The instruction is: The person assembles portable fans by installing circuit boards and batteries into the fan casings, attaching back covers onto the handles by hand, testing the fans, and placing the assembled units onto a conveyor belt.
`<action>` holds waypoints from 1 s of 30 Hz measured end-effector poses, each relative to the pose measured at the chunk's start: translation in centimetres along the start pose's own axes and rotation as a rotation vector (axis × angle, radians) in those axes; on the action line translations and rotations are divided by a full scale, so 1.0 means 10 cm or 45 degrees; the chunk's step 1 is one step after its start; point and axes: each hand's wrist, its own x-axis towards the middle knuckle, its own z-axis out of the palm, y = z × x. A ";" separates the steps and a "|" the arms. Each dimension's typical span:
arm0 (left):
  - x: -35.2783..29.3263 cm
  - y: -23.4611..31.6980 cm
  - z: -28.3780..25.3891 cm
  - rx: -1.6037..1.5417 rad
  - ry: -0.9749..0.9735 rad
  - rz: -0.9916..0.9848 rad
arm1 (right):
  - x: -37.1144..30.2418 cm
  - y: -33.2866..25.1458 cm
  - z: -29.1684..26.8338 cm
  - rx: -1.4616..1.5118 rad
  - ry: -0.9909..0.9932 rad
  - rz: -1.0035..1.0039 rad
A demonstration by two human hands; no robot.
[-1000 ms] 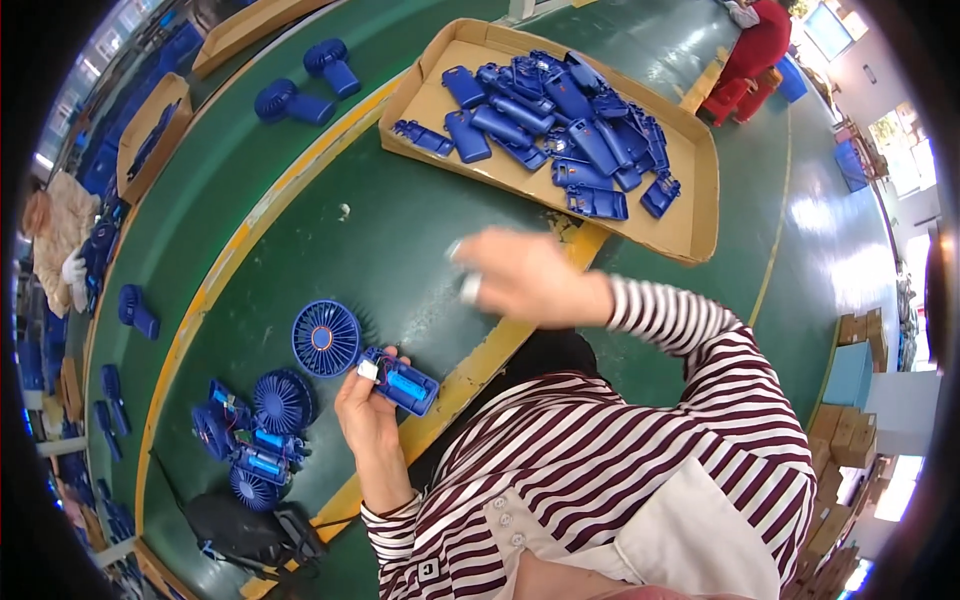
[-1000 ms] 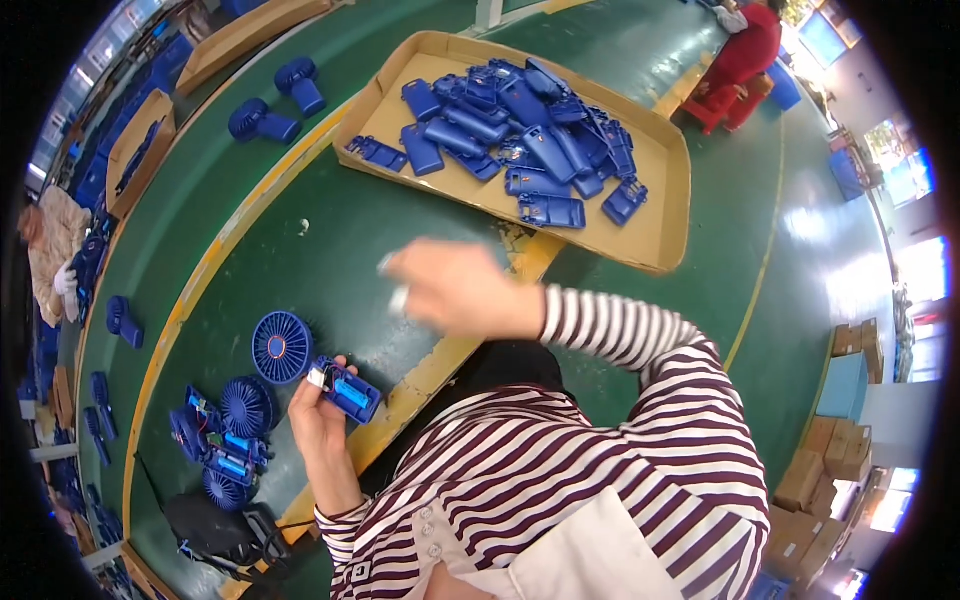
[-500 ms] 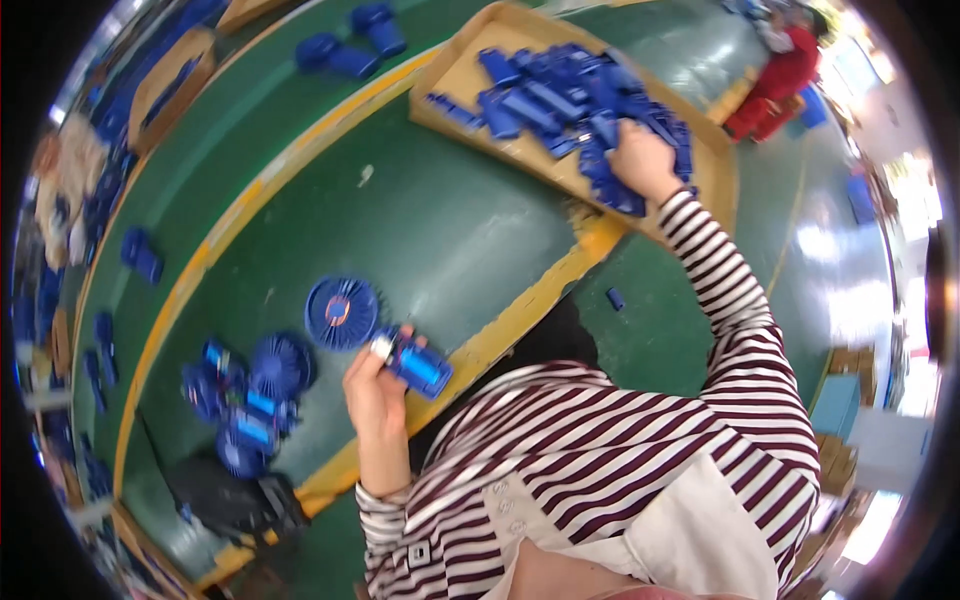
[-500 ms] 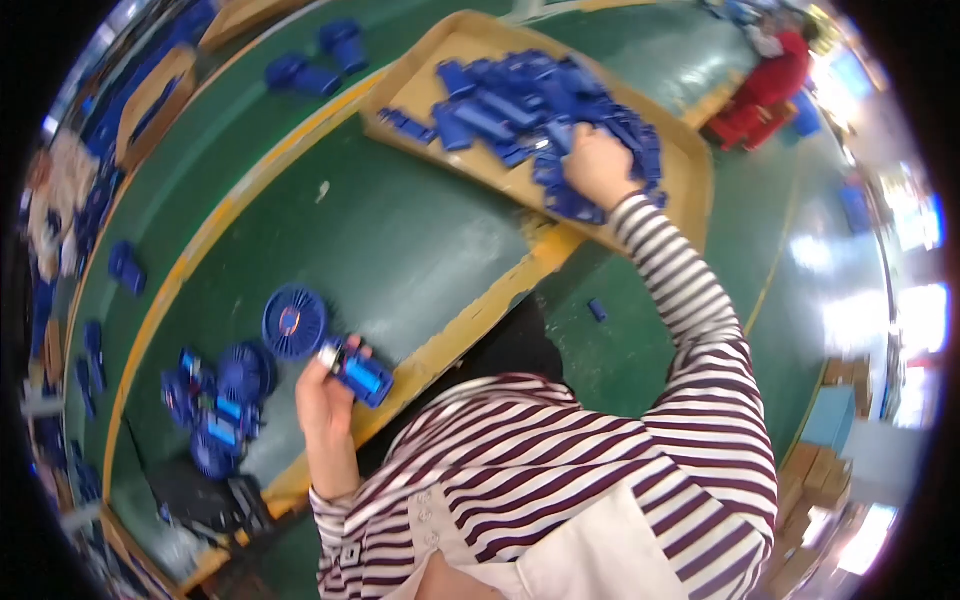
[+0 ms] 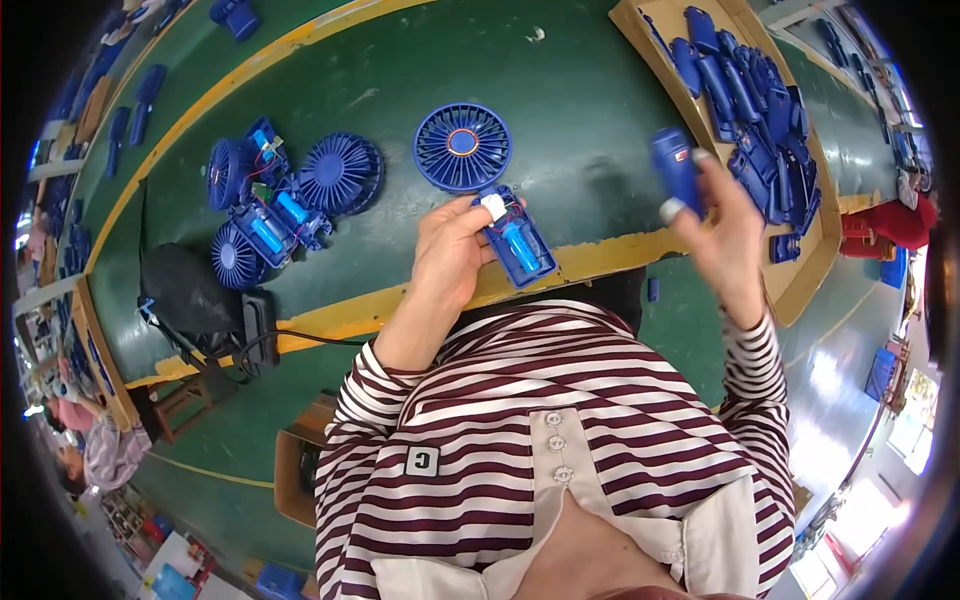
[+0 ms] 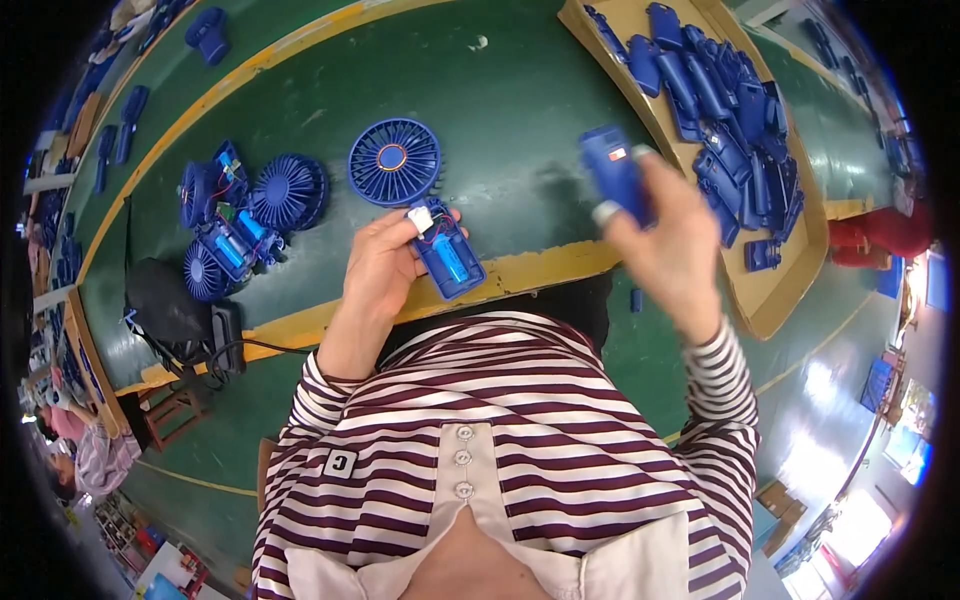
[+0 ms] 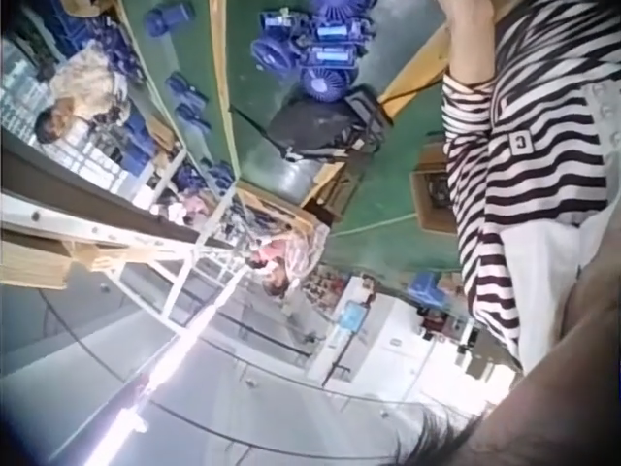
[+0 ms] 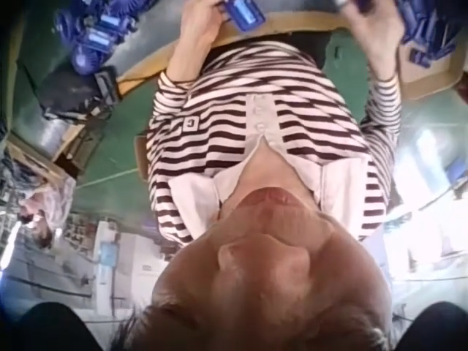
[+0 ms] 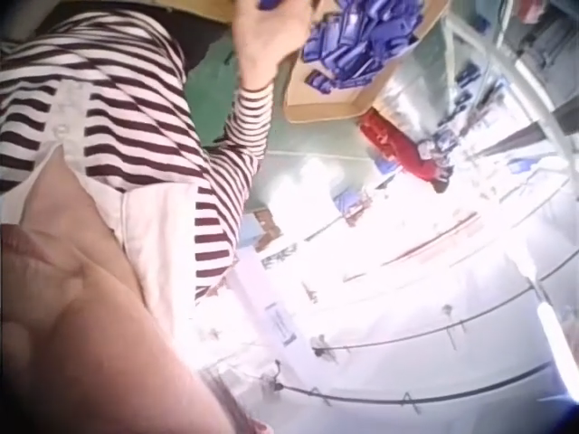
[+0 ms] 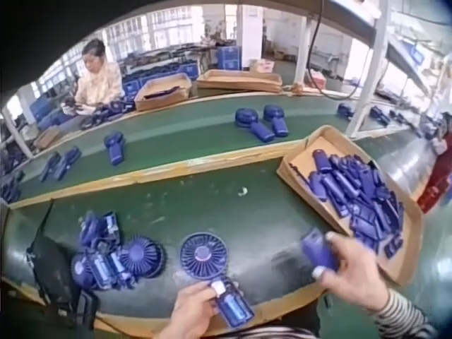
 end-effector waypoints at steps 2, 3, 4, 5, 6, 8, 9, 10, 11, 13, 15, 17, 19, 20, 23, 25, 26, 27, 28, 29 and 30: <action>0.01 0.00 0.00 -0.033 -0.017 -0.009 | -0.09 -0.25 0.15 0.043 -0.083 -0.274; 0.00 0.00 -0.01 -0.060 -0.039 -0.023 | -0.10 -0.39 0.18 0.073 -0.180 -0.325; -0.01 0.00 -0.01 -0.069 -0.023 -0.018 | -0.11 -0.52 0.22 0.120 -0.244 -0.354; -0.01 -0.01 0.00 -0.079 -0.016 -0.008 | -0.11 -0.61 0.26 0.160 -0.267 -0.388; -0.01 -0.02 0.00 -0.097 -0.003 -0.002 | -0.11 -0.69 0.30 0.162 -0.267 -0.433; 0.00 -0.04 -0.02 -0.128 0.001 0.012 | -0.10 -0.78 0.39 0.120 -0.296 -0.484; 0.00 -0.03 -0.02 -0.140 0.009 0.017 | -0.10 -0.82 0.44 0.116 -0.311 -0.497; -0.01 -0.02 -0.02 -0.198 -0.003 0.010 | -0.12 -0.84 0.49 0.084 -0.316 -0.516; -0.02 -0.02 -0.02 -0.255 -0.015 0.001 | -0.12 -0.86 0.52 0.052 -0.320 -0.534; -0.02 -0.02 0.00 -0.243 0.009 0.017 | -0.12 -0.90 0.58 0.029 -0.352 -0.550; -0.02 -0.01 -0.01 -0.282 -0.025 0.013 | -0.12 -0.92 0.63 -0.008 -0.358 -0.555; -0.03 0.01 0.00 -0.273 -0.022 -0.001 | -0.12 -0.94 0.68 -0.029 -0.363 -0.553; -0.03 0.02 0.01 -0.263 -0.020 -0.016 | -0.12 -0.95 0.70 -0.050 -0.367 -0.549; -0.03 0.01 0.00 -0.255 -0.015 -0.015 | -0.12 -0.95 0.70 -0.064 -0.380 -0.553; -0.04 0.03 0.02 -0.240 -0.006 -0.012 | -0.12 -0.94 0.72 -0.087 -0.403 -0.562; -0.03 0.03 0.01 -0.233 -0.001 -0.010 | -0.13 -0.94 0.73 -0.097 -0.413 -0.566; -0.02 0.02 0.00 -0.212 -0.015 -0.015 | -0.13 -0.94 0.73 -0.109 -0.413 -0.574; -0.01 0.01 -0.01 -0.190 -0.030 -0.021 | -0.14 -0.94 0.73 -0.121 -0.412 -0.581; 0.00 0.00 -0.02 -0.190 -0.030 -0.021 | -0.14 -0.94 0.74 -0.121 -0.412 -0.581; 0.01 -0.01 -0.02 -0.194 -0.029 -0.024 | -0.14 -0.94 0.74 -0.136 -0.412 -0.592; 0.01 -0.01 -0.03 -0.199 -0.028 -0.028 | -0.14 -0.94 0.74 -0.150 -0.411 -0.603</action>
